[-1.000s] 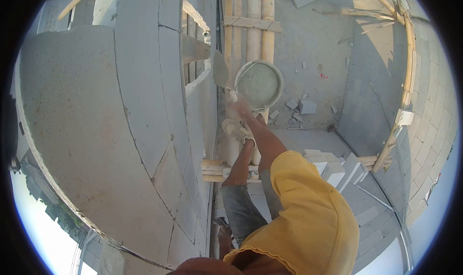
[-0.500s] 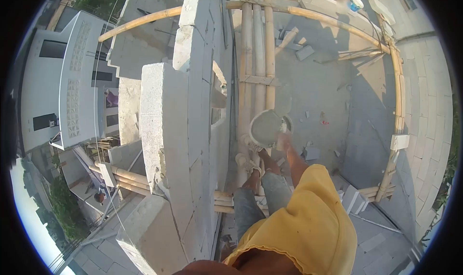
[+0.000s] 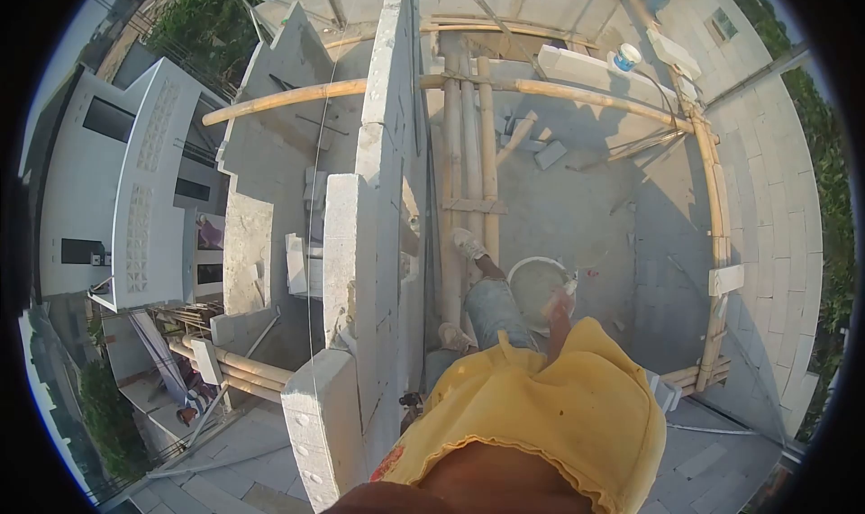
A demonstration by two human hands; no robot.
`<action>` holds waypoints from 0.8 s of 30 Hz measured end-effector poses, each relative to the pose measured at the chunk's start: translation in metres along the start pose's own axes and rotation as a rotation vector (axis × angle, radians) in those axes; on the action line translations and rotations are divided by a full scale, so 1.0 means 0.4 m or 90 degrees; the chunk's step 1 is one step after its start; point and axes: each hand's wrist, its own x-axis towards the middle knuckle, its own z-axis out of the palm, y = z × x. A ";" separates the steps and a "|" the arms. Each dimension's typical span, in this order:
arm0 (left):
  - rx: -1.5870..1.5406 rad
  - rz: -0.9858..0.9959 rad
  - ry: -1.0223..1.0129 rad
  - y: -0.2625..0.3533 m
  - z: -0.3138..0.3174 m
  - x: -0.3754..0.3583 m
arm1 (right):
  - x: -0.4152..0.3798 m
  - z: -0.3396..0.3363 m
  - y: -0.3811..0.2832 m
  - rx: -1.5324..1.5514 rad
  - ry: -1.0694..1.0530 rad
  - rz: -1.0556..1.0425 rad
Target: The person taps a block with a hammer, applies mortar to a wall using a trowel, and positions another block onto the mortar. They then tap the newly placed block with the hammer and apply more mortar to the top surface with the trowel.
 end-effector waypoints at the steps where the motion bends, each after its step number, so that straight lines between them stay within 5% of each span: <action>1: -0.003 0.002 -0.004 0.026 0.010 0.015 | 0.001 0.005 -0.019 0.022 0.001 0.006; 13: 0.090 -0.055 -0.044 0.417 0.173 0.139 | 0.043 0.270 -0.407 0.143 -0.038 0.080; 20: 0.158 0.071 -0.032 0.714 0.119 0.222 | 0.043 0.519 -0.450 0.182 -0.085 0.062; 22: 0.138 0.140 0.036 0.717 0.083 0.218 | 0.243 0.550 -0.403 0.173 -0.067 0.011; 24: 0.065 0.214 0.078 0.814 0.121 0.283 | 0.293 0.754 -0.569 0.186 -0.134 -0.060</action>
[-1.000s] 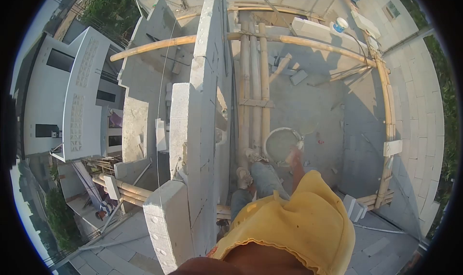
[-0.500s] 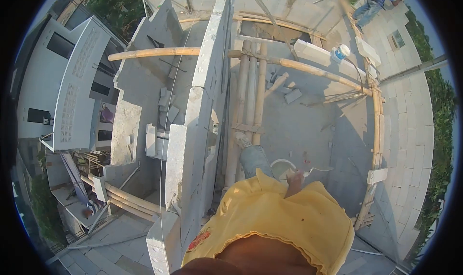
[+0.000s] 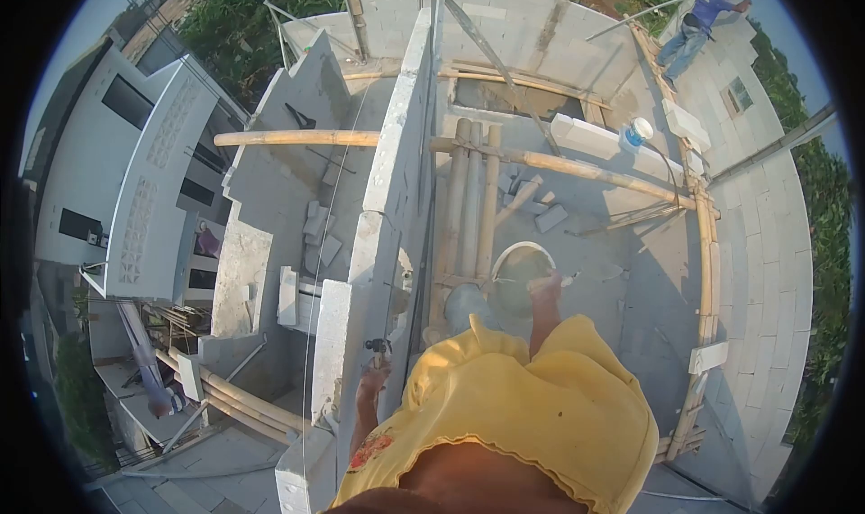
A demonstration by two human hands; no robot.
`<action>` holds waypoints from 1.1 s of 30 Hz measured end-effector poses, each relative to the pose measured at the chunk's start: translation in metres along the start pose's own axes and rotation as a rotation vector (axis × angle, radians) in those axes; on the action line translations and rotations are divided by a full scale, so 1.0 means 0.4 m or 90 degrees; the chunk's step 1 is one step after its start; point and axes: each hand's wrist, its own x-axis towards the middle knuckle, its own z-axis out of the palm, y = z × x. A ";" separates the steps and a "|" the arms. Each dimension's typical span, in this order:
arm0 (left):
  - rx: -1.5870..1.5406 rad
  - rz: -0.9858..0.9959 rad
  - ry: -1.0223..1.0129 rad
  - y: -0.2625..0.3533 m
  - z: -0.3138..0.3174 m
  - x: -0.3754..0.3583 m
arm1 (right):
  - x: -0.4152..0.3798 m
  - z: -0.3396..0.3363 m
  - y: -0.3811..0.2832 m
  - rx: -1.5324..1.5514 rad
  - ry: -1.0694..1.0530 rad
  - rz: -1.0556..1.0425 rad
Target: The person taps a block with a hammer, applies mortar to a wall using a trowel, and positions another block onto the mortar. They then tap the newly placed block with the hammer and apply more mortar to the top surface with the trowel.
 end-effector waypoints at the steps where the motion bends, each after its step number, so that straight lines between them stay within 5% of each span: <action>1: -0.028 -0.009 0.012 -0.010 -0.015 -0.018 | -0.052 0.074 -0.017 0.009 -0.036 -0.002; 8: -0.244 -0.310 0.036 -0.152 0.056 -0.244 | 0.042 0.430 -0.087 -0.091 -0.095 -0.033; 14: -0.280 -0.410 0.055 -0.207 0.181 -0.350 | 0.248 0.694 -0.055 -0.188 -0.095 0.017; 22: -0.212 -0.403 -0.007 0.254 0.334 -0.106 | 0.394 0.942 0.082 -0.416 0.039 0.045; 27: -0.161 -0.397 -0.092 0.486 0.398 0.099 | 0.560 1.068 0.133 -0.499 0.012 0.079; 30: -0.172 -0.460 -0.083 0.557 0.427 0.166 | 0.639 1.112 0.194 -0.514 -0.033 0.051; 33: -0.270 -0.477 -0.027 0.452 0.456 0.140 | 0.707 1.149 0.247 -0.571 -0.086 0.023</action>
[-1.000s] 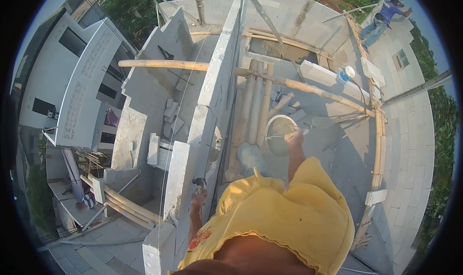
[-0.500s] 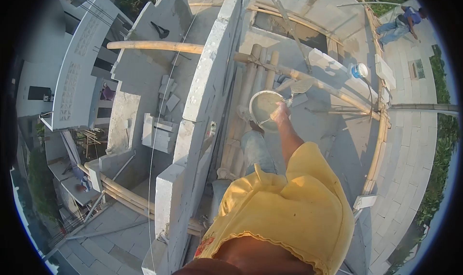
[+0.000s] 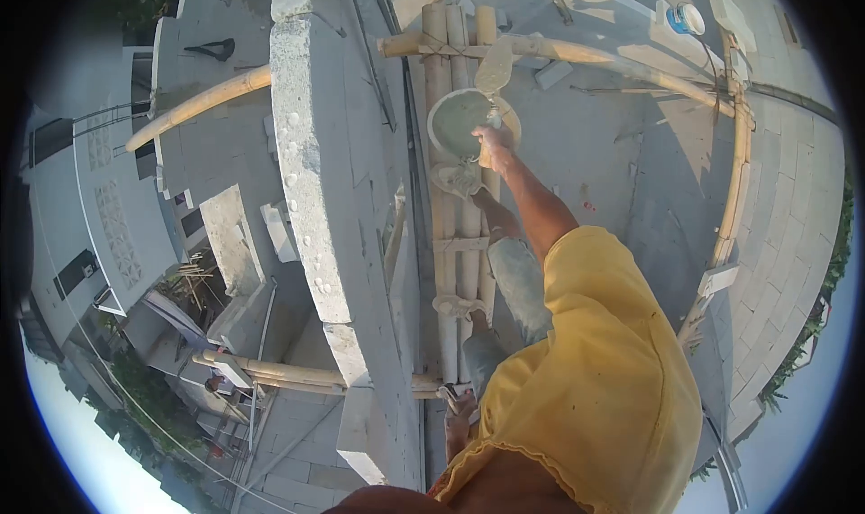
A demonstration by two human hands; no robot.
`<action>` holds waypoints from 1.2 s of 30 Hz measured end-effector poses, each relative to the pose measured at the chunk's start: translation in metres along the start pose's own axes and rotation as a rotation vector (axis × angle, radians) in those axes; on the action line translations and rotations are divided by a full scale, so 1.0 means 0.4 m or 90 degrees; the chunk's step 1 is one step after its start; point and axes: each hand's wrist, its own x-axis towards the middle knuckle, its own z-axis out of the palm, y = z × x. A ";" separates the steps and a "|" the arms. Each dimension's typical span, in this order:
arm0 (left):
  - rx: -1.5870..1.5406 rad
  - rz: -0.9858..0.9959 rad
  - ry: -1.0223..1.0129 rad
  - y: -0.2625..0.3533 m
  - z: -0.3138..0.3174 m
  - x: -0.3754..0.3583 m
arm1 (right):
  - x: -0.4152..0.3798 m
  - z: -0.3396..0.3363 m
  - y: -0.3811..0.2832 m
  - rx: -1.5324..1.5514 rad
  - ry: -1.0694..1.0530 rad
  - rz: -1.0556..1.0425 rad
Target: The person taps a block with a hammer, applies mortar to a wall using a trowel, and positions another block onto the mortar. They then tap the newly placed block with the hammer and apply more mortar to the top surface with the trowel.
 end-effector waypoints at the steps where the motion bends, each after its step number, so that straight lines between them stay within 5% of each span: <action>1: 0.000 -0.033 0.006 -0.001 -0.004 -0.009 | 0.030 0.013 -0.004 -0.023 -0.017 -0.001; 8: -0.040 -0.121 -0.003 0.010 -0.026 -0.014 | 0.257 0.018 0.089 -0.036 -0.163 -0.066; 12: -0.056 -0.178 0.003 0.088 0.033 0.018 | 0.204 0.092 0.020 -0.155 -0.089 -0.043; 19: 0.060 -0.165 -0.026 0.317 0.119 0.090 | 0.152 0.178 0.156 -0.311 -0.115 -0.519; 21: 0.040 -0.137 -0.015 0.355 0.125 0.095 | 0.123 0.098 0.220 -0.183 -0.161 -0.452; 22: 0.028 -0.125 -0.013 0.362 0.126 0.098 | 0.054 0.022 0.198 -0.091 -0.215 -0.312; 24: 0.000 -0.115 -0.018 0.358 0.114 0.109 | 0.038 -0.116 0.220 -0.173 -0.101 -0.126; 26: -0.023 -0.127 -0.007 0.358 0.108 0.118 | 0.036 -0.228 0.214 -0.504 0.105 -0.248; 31: 0.060 -0.171 0.006 0.318 0.090 0.122 | 0.187 -0.301 0.192 -0.790 0.155 -0.392; 36: 0.083 -0.222 0.030 0.248 0.057 0.105 | 0.369 -0.251 0.187 -0.963 0.227 -0.261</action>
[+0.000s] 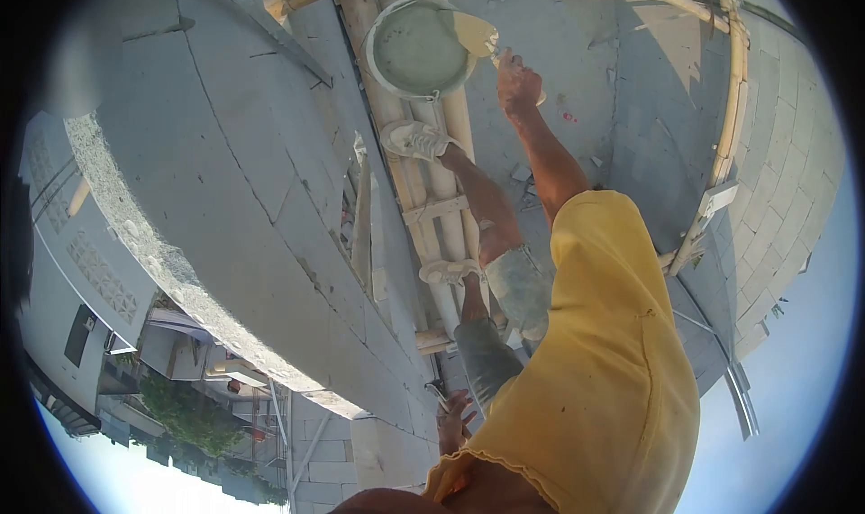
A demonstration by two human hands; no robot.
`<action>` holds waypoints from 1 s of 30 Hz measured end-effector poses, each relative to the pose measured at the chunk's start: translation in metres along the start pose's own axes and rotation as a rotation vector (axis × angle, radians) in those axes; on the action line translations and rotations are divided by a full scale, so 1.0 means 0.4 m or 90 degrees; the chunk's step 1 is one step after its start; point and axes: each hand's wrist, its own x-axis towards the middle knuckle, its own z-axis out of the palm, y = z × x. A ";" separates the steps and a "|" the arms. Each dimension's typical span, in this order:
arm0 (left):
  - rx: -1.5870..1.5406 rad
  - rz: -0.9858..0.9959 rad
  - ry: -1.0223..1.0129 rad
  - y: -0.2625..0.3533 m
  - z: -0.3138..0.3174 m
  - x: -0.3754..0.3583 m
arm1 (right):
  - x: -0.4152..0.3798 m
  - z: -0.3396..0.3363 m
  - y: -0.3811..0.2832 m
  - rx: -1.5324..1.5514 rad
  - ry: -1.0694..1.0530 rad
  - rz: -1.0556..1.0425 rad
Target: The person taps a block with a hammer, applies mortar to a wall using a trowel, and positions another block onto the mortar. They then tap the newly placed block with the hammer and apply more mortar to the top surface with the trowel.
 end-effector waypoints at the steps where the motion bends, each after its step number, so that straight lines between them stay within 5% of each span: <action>1: -0.009 -0.014 0.005 -0.005 0.003 -0.003 | 0.007 0.011 -0.009 -0.014 -0.012 -0.017; 10: -0.006 -0.023 -0.011 0.000 0.018 0.037 | -0.051 0.249 -0.243 0.271 -0.106 0.020; 12: -0.016 -0.014 -0.009 0.007 0.006 0.021 | -0.052 0.333 -0.189 0.278 0.026 -0.104; 17: -0.048 -0.009 0.008 0.009 -0.003 0.039 | -0.090 0.220 -0.071 0.507 -0.054 -0.056; 20: -0.047 -0.016 0.011 0.000 -0.014 0.054 | -0.094 0.181 -0.068 0.390 -0.104 0.011; 23: -0.022 -0.010 0.015 -0.016 -0.020 0.038 | -0.149 0.190 -0.077 0.537 -0.059 0.011; 30: 0.002 0.029 -0.008 -0.089 -0.077 -0.020 | -0.273 0.027 -0.059 0.497 -0.078 0.102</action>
